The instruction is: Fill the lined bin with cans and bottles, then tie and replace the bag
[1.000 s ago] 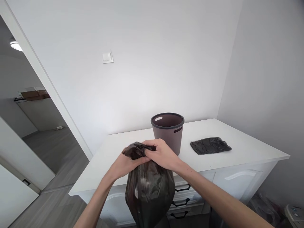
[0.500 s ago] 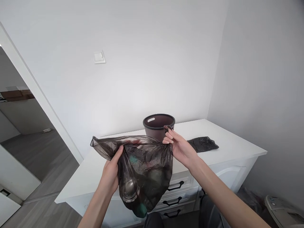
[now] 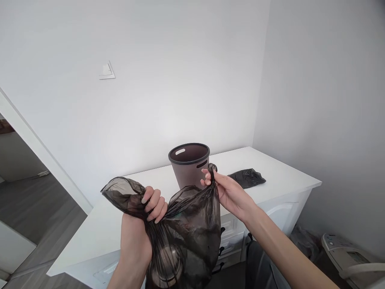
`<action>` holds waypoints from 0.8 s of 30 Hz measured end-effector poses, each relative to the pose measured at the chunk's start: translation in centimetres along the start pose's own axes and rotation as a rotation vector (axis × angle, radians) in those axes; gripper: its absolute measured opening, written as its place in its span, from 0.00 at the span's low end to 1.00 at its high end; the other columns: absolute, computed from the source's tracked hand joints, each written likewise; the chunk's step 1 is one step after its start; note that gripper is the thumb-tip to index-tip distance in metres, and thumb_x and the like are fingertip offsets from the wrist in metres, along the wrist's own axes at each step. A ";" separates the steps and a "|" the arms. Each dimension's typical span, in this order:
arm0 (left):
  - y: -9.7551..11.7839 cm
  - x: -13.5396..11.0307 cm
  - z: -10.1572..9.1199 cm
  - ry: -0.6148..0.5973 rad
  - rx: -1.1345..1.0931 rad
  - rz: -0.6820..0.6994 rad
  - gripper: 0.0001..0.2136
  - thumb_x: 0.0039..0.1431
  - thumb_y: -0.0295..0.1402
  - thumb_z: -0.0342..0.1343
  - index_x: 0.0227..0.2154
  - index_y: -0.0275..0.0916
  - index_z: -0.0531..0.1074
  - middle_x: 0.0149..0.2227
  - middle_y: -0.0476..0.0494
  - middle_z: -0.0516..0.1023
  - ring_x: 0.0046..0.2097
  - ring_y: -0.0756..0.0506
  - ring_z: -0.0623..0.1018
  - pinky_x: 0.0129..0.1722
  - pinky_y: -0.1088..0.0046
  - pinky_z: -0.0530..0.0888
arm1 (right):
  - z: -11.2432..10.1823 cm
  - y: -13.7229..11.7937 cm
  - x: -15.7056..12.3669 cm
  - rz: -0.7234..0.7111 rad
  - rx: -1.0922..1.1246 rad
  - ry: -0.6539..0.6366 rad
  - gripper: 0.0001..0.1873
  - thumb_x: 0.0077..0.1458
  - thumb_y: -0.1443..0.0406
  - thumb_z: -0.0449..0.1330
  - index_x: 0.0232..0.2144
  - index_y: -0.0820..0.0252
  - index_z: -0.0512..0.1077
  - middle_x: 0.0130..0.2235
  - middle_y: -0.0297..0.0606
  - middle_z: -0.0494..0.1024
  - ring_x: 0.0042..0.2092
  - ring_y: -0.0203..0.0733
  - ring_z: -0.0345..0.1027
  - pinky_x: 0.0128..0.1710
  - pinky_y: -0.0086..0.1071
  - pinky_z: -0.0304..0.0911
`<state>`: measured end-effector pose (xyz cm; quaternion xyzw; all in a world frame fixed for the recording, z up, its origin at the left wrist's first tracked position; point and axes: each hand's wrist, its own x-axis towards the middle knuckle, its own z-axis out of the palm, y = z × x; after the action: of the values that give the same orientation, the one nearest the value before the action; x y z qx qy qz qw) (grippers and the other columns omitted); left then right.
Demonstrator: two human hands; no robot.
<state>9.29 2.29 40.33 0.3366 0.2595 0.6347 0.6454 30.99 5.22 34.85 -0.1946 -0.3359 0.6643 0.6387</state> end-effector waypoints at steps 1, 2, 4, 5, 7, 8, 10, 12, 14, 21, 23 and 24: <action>-0.1 -0.1 0.1 -0.008 0.056 -0.002 0.13 0.52 0.26 0.58 0.22 0.41 0.58 0.24 0.56 0.46 0.21 0.55 0.49 0.17 0.79 0.57 | 0.2 -0.4 -0.4 0.009 -0.032 -0.009 0.17 0.53 0.54 0.74 0.38 0.59 0.77 0.32 0.33 0.76 0.43 0.41 0.74 0.49 0.34 0.69; -0.3 -0.3 0.1 -0.016 0.095 -0.002 0.13 0.53 0.28 0.59 0.22 0.40 0.59 0.24 0.56 0.47 0.21 0.54 0.49 0.18 0.78 0.57 | 0.4 -0.8 -0.9 0.011 -0.065 -0.017 0.17 0.54 0.54 0.73 0.39 0.59 0.78 0.33 0.33 0.77 0.43 0.40 0.74 0.49 0.34 0.69; -0.8 -0.8 0.1 -0.034 0.138 0.020 0.13 0.54 0.33 0.60 0.22 0.40 0.61 0.23 0.56 0.48 0.22 0.54 0.49 0.19 0.77 0.58 | 0.9 -1.7 -1.7 -0.002 -0.146 -0.032 0.16 0.58 0.53 0.71 0.38 0.59 0.77 0.33 0.34 0.78 0.40 0.39 0.74 0.48 0.34 0.68; -1.1 -1.1 0.0 -0.047 0.154 0.040 0.12 0.54 0.35 0.61 0.22 0.40 0.64 0.23 0.56 0.48 0.22 0.54 0.48 0.19 0.77 0.58 | 1.1 -2.1 -2.1 -0.020 -0.198 -0.040 0.16 0.60 0.52 0.69 0.37 0.59 0.77 0.32 0.34 0.78 0.39 0.39 0.74 0.47 0.34 0.68; -1.7 -1.6 -0.1 -0.084 0.194 0.091 0.11 0.55 0.41 0.62 0.26 0.40 0.71 0.22 0.57 0.48 0.21 0.54 0.47 0.19 0.77 0.55 | 1.7 -2.9 -3.0 -0.071 -0.324 -0.056 0.15 0.63 0.52 0.66 0.35 0.58 0.76 0.31 0.34 0.79 0.39 0.39 0.74 0.47 0.34 0.68; -2.0 -1.7 0.0 -0.108 0.228 0.110 0.12 0.56 0.44 0.61 0.31 0.40 0.74 0.21 0.57 0.48 0.21 0.54 0.47 0.19 0.77 0.54 | 2.0 -3.3 -3.5 -0.096 -0.392 -0.067 0.15 0.64 0.53 0.64 0.35 0.58 0.76 0.31 0.35 0.80 0.39 0.39 0.74 0.46 0.34 0.68; -2.5 -1.9 0.3 -0.168 0.332 0.108 0.15 0.58 0.46 0.60 0.40 0.40 0.77 0.19 0.58 0.49 0.20 0.54 0.48 0.19 0.77 0.54 | 2.7 -4.0 -4.3 -0.146 -0.519 -0.104 0.13 0.67 0.54 0.62 0.36 0.57 0.76 0.32 0.35 0.81 0.39 0.39 0.75 0.45 0.34 0.68; -3.1 -2.0 0.8 -0.243 0.497 0.077 0.14 0.59 0.43 0.60 0.43 0.41 0.78 0.18 0.58 0.52 0.20 0.53 0.52 0.20 0.77 0.58 | 3.5 -4.3 -4.9 -0.199 -0.629 -0.156 0.11 0.68 0.57 0.60 0.39 0.57 0.77 0.35 0.35 0.82 0.39 0.40 0.75 0.45 0.34 0.68; -3.7 -2.1 1.5 -0.316 0.722 0.039 0.08 0.55 0.38 0.61 0.35 0.41 0.78 0.19 0.56 0.57 0.23 0.52 0.57 0.23 0.76 0.62 | 4.3 -4.2 -5.2 -0.253 -0.732 -0.193 0.10 0.69 0.59 0.59 0.41 0.55 0.79 0.38 0.34 0.82 0.42 0.40 0.75 0.45 0.33 0.68; -5.4 -3.2 2.8 -0.304 1.061 0.081 0.12 0.50 0.37 0.58 0.17 0.41 0.64 0.22 0.48 0.67 0.30 0.46 0.67 0.26 0.72 0.68 | 5.1 -3.2 -4.5 -0.176 -0.802 -0.232 0.12 0.68 0.56 0.59 0.43 0.53 0.81 0.42 0.35 0.83 0.46 0.43 0.76 0.46 0.35 0.69; -5.4 -3.2 2.5 -0.286 1.027 0.062 0.11 0.52 0.39 0.57 0.20 0.41 0.68 0.24 0.47 0.71 0.33 0.43 0.71 0.30 0.71 0.72 | 4.3 -3.4 -4.8 -0.083 -0.756 -0.240 0.20 0.65 0.52 0.62 0.54 0.52 0.77 0.52 0.39 0.82 0.54 0.46 0.74 0.54 0.39 0.68; -5.4 -3.2 2.4 -0.286 1.007 0.048 0.10 0.53 0.40 0.57 0.21 0.41 0.70 0.25 0.46 0.73 0.34 0.42 0.73 0.32 0.70 0.73 | 3.7 -3.5 -5.1 -0.026 -0.742 -0.254 0.27 0.63 0.50 0.64 0.60 0.51 0.73 0.57 0.41 0.79 0.58 0.48 0.72 0.59 0.42 0.66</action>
<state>14.38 -0.95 37.45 0.6943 0.4340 0.3934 0.4181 31.48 -0.65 38.98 -0.3241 -0.6322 0.5085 0.4866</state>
